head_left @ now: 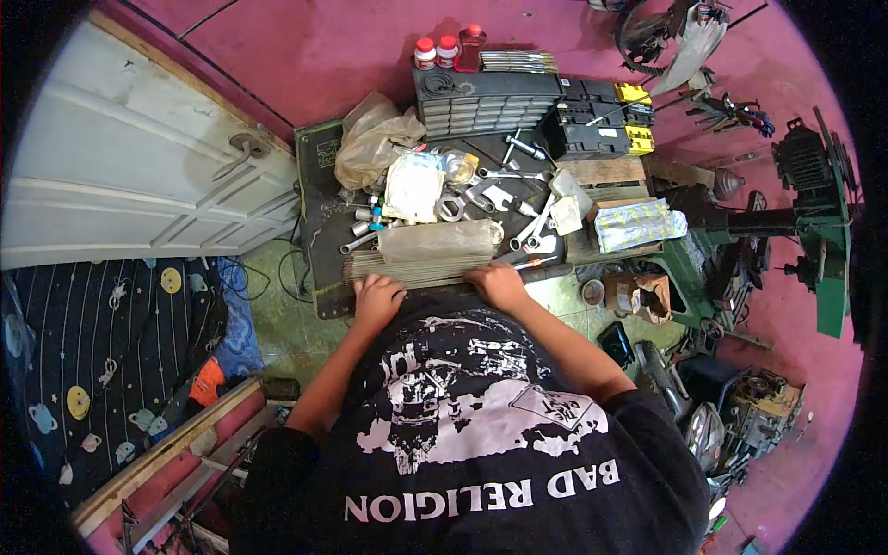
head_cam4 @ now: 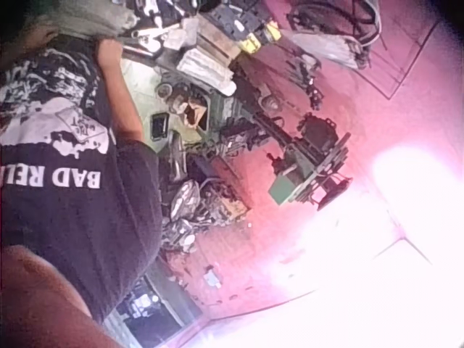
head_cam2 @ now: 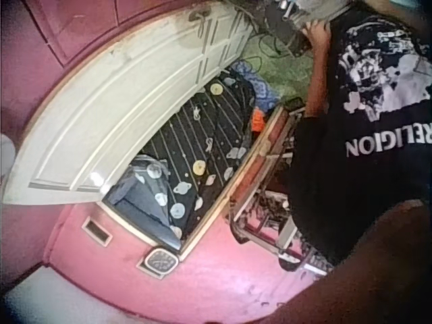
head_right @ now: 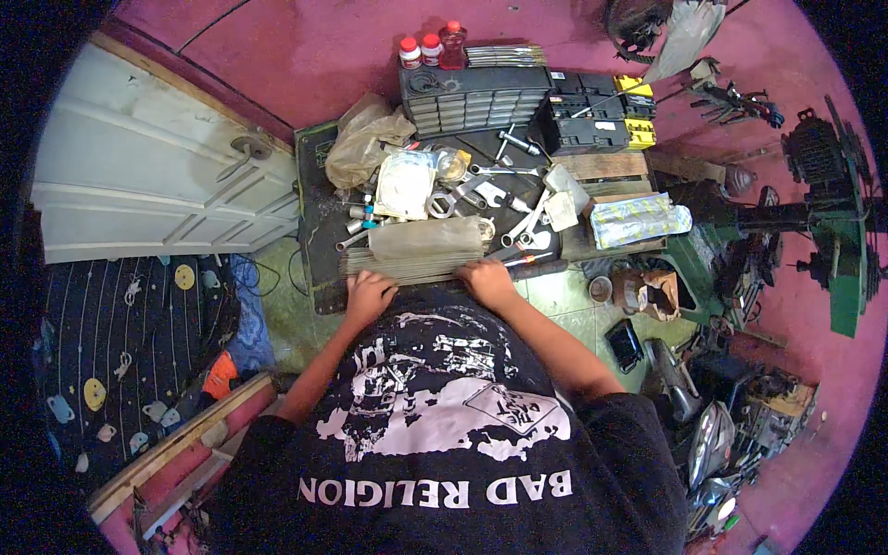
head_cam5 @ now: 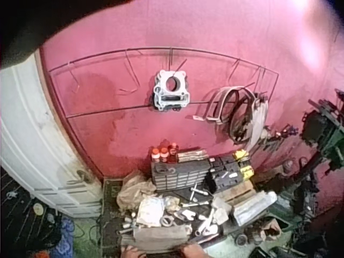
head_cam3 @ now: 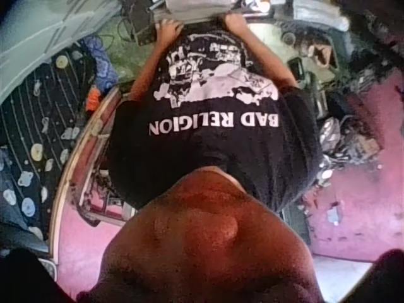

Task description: The person organizes a cluttered workbench in a workshop. They handle a plastic bag, a metal ruler, and a plastic bag containing small parts, moving them around the table and placing them in different positions among various tools and hardware.

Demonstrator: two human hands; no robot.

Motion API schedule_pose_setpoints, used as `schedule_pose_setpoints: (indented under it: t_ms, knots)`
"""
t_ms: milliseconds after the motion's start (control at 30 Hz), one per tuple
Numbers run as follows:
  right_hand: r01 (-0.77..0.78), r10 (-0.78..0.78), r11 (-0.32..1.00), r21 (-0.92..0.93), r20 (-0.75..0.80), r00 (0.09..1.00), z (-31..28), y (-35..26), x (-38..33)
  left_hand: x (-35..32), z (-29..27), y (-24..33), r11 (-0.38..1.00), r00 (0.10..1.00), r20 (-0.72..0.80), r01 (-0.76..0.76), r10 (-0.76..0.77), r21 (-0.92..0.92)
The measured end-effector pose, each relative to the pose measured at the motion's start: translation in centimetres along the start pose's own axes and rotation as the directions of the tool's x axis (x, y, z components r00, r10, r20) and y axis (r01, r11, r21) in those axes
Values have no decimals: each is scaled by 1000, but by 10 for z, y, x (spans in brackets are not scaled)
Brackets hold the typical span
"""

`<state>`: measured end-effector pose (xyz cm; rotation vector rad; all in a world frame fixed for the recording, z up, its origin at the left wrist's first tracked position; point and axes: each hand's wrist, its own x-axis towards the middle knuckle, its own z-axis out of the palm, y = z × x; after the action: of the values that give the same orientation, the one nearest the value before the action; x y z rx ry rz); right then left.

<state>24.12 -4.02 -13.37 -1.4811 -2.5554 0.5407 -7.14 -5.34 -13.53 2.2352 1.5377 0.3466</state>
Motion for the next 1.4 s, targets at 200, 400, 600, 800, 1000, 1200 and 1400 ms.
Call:
schedule_pose_setpoints:
  t_ms: [200,400,600,800,1000,1200,1400]
  knots:
    - [193,-128,912,-362,196,972,17,-16,28,33,25,1,910,939,182,-331,291,249]
    - [244,-184,911,-333,201,962,41,-13,34,42,46,0,769,849,109,-517,517,377]
    - [429,-394,831,-355,168,904,59,-2,42,43,58,-7,703,800,62,-558,596,441]
    - [463,-459,787,-408,115,881,28,-5,40,44,60,-5,808,878,20,-448,478,384]
    - [452,-438,799,-398,130,889,30,1,38,37,57,4,851,909,18,-396,416,345]
    - [490,-436,775,-400,224,872,30,6,41,36,61,2,851,914,37,-390,404,351]
    - [502,-421,775,-385,278,863,25,2,44,36,64,1,792,903,123,-422,412,441]
